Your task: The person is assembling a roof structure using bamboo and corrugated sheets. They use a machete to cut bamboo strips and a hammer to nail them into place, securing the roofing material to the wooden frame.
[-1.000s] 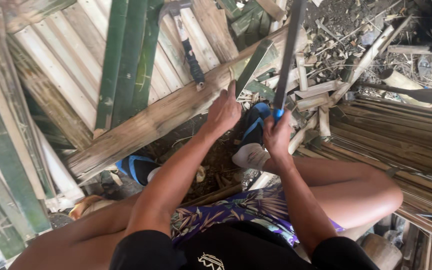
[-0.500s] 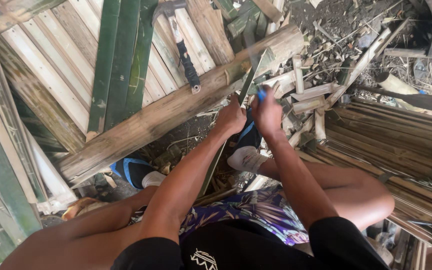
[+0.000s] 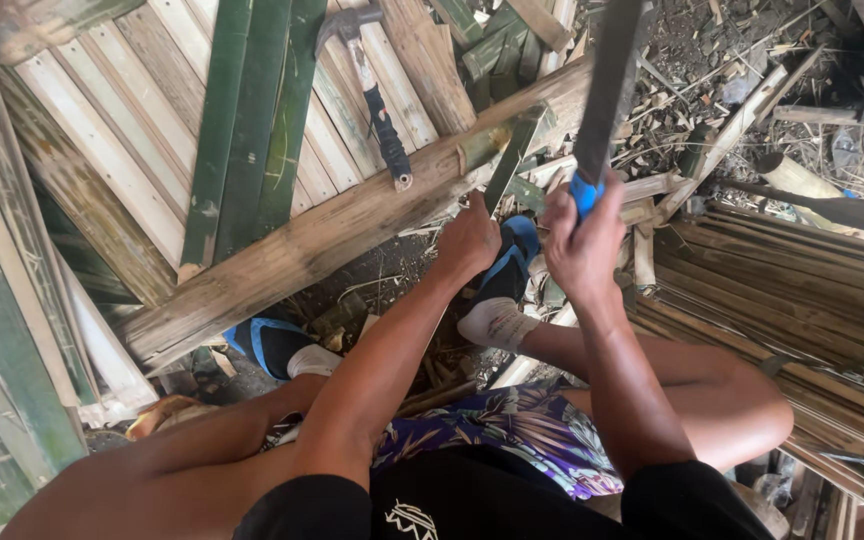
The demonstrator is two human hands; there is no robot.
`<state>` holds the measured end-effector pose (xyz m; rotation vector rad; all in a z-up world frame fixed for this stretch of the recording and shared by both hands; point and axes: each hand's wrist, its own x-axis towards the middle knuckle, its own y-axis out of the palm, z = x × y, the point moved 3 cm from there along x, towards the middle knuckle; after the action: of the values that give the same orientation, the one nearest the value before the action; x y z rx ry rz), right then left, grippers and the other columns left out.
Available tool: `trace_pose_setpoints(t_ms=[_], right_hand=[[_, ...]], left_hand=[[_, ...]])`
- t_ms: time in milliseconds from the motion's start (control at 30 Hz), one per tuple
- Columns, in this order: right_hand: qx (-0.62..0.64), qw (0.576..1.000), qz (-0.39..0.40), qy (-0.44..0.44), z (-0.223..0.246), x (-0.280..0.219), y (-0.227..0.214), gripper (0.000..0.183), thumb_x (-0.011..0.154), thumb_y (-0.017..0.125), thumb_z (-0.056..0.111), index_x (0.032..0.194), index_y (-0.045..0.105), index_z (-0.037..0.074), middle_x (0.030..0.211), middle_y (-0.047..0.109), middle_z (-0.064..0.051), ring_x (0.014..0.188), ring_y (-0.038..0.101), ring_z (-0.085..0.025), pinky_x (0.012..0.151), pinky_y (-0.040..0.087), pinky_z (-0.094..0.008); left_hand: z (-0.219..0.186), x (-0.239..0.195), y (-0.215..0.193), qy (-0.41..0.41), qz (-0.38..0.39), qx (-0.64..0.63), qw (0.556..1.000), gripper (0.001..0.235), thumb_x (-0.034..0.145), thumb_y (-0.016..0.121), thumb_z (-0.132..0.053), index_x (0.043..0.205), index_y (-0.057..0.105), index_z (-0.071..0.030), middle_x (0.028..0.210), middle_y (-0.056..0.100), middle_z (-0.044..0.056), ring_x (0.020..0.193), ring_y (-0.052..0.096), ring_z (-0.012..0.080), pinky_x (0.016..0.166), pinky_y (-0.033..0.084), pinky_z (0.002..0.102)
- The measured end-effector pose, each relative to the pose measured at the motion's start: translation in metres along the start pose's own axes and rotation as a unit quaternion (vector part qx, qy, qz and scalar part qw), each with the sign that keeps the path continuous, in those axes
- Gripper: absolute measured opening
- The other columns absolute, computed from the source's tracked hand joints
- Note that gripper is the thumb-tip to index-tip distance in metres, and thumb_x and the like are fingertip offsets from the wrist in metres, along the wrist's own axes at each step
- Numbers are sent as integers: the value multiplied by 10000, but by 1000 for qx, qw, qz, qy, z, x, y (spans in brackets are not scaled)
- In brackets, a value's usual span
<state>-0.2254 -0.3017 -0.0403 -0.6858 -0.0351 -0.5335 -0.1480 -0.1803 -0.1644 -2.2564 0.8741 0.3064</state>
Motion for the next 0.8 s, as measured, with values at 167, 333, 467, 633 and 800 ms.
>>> trace_pose_setpoints(t_ms=[167,333,467,633,800], right_hand=[[-123,991,25,41,-98,-8,53,292,1031,619,151,1247,505,-9,756,656,-221,617,636,-320,541,494,-453],[-182,976,96,77,-121,4,73,297,1062,623,240,1215,510,12,776,694,-252,726,675,-440,629,499,-517],[-41,967,126,218,-59,10,50,263,1053,570,216,1172,489,-5,757,714,-182,622,730,-303,550,554,-425],[-35,998,0,-47,10,-6,17,315,1080,488,68,1359,386,-37,908,711,-195,727,741,-276,630,598,-389],[-185,971,101,116,-78,3,66,207,1057,517,205,1187,471,51,781,675,-278,669,682,-477,595,532,-564]], left_hand=[[6,4,4,6,7,-1,1000,423,966,555,-190,1292,448,59,935,723,300,886,718,477,795,566,579],[-3,0,-4,2,-32,52,998,527,885,603,-163,1335,409,32,1041,663,321,852,712,493,722,577,577],[2,-10,-13,-8,-24,56,998,543,903,581,-144,1388,382,-5,1071,636,325,845,697,516,687,562,606],[11,-9,-9,-14,-7,18,1000,468,954,576,-189,1345,410,8,971,695,298,855,698,507,747,544,612],[10,-8,-3,-16,-15,3,1000,464,954,585,-208,1321,420,22,899,710,282,831,708,493,744,557,600]])
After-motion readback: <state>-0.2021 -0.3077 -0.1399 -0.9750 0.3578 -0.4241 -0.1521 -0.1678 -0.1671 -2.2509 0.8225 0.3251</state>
